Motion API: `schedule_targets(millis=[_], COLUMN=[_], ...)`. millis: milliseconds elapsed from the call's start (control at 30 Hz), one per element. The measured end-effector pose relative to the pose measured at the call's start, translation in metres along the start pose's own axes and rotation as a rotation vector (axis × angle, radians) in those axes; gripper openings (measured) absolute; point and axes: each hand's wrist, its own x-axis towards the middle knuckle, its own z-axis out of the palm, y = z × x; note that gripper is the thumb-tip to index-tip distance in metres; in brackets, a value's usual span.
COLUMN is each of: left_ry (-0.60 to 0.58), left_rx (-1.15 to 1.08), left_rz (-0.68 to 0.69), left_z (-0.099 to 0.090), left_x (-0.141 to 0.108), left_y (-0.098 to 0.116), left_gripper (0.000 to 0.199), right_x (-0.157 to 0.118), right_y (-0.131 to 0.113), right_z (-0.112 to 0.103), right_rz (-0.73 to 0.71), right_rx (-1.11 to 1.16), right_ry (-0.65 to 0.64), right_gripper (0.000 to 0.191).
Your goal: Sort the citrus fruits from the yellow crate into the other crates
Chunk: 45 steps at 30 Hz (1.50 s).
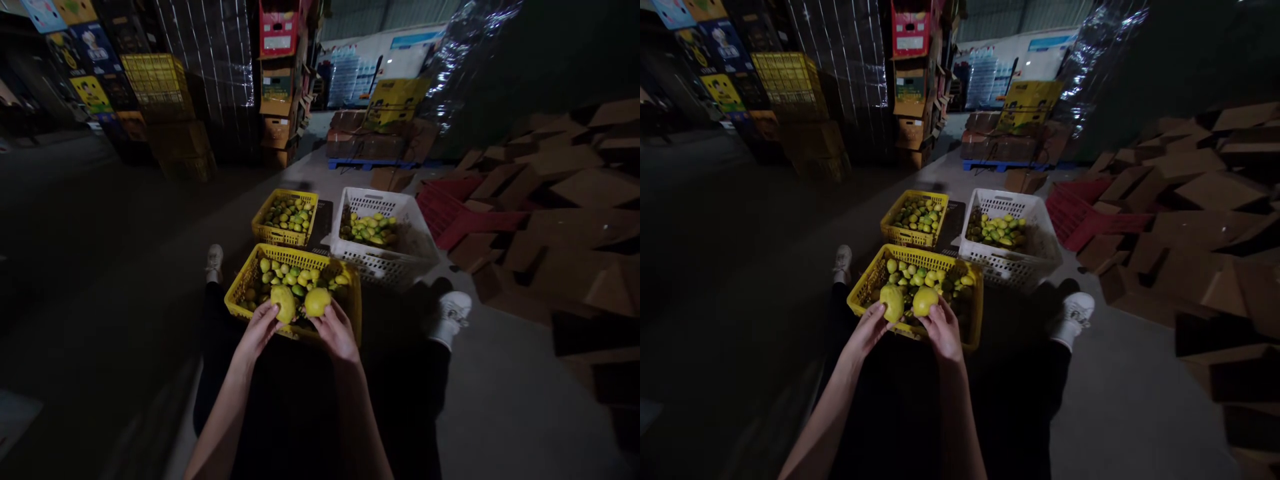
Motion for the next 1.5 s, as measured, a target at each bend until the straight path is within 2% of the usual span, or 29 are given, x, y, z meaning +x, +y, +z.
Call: schedule_targets(millis=[200, 300, 467, 600, 700, 833, 1033, 1200, 1333, 1500], left_ry=[0.053, 0.077, 0.111, 0.118, 0.078, 0.051, 0.003, 0.043, 0.056, 0.123], left_rx=[-0.01, -0.023, -0.014, 0.117, 0.224, 0.248, 0.171, 0.029, -0.174, -0.344], left_rz=[-0.032, -0.026, 0.133, 0.3, 0.347, 0.395, 0.333, 0.251, 0.162, 0.044], left_z=[0.007, 0.012, 0.019, 0.017, 0.015, 0.013, 0.015, 0.014, 0.011, 0.013], left_x=[-0.001, -0.001, -0.006, -0.01, -0.012, -0.013, -0.018, -0.02, -0.018, -0.013], left_y=[0.002, 0.001, 0.002, 0.005, 0.007, 0.007, 0.012, 0.011, 0.007, 0.005], left_gripper=[0.055, 0.058, 0.052, 0.058, 0.06, 0.062, 0.062, 0.061, 0.05, 0.027], right_x=[-0.002, -0.006, -0.013, -0.016, -0.017, -0.019, -0.02, -0.02, -0.019, -0.014], right_y=[0.001, 0.002, -0.001, -0.006, -0.006, -0.004, -0.011, -0.011, -0.007, -0.003], right_z=[0.005, 0.009, 0.013, 0.015, 0.017, 0.021, 0.02, 0.016, 0.015, 0.017], right_rz=[0.023, 0.035, 0.01, -0.082, -0.153, -0.211, -0.231, -0.179, -0.1, 0.017], right_rx=[0.051, 0.034, -0.09, -0.241, -0.319, -0.406, -0.442, -0.337, -0.164, -0.016], right_ry=[0.068, 0.034, -0.001, 0.004, 0.014, 0.072, 0.024, -0.044, -0.027, 0.026], right_gripper=[0.033, 0.033, 0.042, 0.048, 0.052, 0.054, 0.046, 0.041, 0.034, 0.03])
